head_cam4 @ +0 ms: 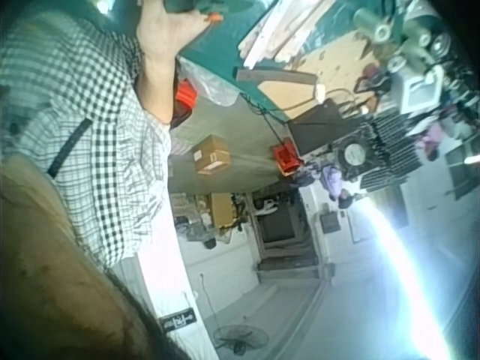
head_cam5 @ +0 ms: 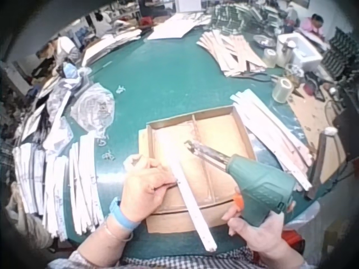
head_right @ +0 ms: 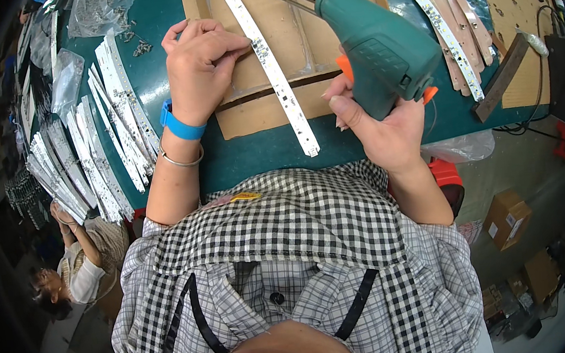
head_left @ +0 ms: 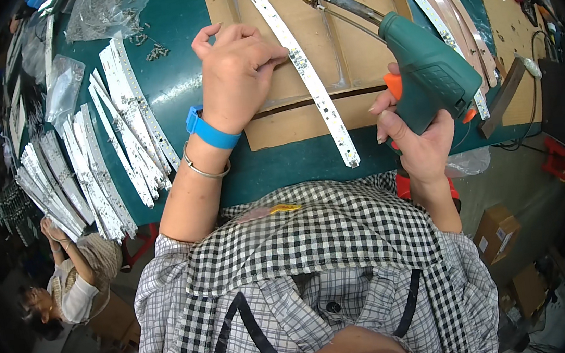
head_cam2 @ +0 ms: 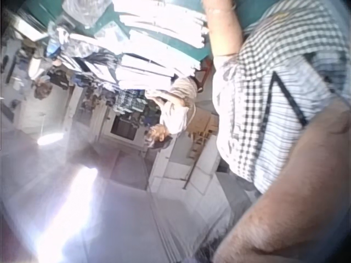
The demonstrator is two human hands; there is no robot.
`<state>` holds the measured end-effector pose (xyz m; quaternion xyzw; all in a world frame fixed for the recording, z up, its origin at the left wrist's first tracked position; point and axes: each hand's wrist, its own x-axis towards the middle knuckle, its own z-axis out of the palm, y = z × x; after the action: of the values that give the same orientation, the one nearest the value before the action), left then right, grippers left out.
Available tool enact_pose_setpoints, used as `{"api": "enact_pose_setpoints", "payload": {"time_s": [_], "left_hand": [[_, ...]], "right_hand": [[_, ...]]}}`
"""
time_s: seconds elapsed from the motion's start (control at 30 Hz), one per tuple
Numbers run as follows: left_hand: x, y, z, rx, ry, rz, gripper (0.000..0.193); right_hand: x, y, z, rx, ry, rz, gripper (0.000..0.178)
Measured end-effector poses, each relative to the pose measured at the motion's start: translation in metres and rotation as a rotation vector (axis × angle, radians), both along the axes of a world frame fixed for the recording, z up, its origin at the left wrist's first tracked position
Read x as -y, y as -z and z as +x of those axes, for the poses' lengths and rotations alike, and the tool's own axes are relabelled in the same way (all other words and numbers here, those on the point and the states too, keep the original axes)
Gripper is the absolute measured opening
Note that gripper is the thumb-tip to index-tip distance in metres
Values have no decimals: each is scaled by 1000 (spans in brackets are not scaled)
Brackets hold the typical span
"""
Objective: The person solders components onto LED strips by placing each strip on a cardboard fixture, attaching small parts to it with a handheld soldering tool, and returning the completed strips to a pile on the table.
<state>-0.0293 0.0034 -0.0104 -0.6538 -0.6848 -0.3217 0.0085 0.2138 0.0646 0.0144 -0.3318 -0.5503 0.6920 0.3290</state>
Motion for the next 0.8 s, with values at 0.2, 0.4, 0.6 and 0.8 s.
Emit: {"api": "enact_pose_setpoints", "payload": {"time_s": [0.2,0.4,0.6,0.8], "left_hand": [[0,-3,3,-137,34,17,16],[2,10,3,213,-55,3,10],[3,8,3,70,-83,27,15],[4,10,1,36,-80,20,13]], "right_hand": [[0,4,4,-38,-36,13,52],[-2,-5,19,-27,-22,-11,52],[-6,-13,38,-12,-109,36,54],[-5,-14,32,3,-140,40,50]]}}
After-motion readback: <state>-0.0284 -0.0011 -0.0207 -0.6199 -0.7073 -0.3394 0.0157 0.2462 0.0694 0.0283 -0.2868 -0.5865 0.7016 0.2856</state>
